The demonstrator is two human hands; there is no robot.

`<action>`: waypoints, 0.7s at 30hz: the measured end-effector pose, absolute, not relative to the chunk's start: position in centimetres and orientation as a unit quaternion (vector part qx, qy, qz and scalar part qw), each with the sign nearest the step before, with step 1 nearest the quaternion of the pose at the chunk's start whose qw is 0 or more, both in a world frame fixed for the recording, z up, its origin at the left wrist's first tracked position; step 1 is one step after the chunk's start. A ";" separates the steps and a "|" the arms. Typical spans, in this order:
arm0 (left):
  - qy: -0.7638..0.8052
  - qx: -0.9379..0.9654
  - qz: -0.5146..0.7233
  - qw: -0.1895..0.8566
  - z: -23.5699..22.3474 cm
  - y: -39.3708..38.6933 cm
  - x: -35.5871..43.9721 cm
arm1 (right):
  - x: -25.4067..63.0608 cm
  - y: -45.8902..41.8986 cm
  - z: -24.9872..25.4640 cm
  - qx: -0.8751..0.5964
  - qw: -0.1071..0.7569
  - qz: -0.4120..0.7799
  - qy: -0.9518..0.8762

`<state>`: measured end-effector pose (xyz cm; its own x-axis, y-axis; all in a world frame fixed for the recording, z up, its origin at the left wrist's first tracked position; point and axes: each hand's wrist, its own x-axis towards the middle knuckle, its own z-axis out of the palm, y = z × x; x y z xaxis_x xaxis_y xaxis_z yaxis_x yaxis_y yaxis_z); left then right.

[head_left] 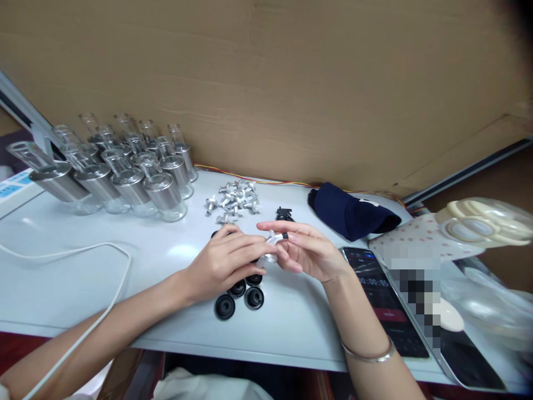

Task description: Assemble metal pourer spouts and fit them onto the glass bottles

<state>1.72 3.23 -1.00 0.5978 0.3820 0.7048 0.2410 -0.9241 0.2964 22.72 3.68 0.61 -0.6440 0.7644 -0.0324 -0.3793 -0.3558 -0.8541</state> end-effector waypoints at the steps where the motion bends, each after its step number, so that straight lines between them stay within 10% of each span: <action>1: 0.169 0.891 0.413 0.086 -1.0 3.2 1.7 | 22.8 3.7 0.6 -0.214 0.343 0.805 -0.434; 21: 0.197 0.869 0.444 0.091 -1.7 3.4 1.9 | 22.4 3.3 0.9 -0.232 0.380 0.750 -0.490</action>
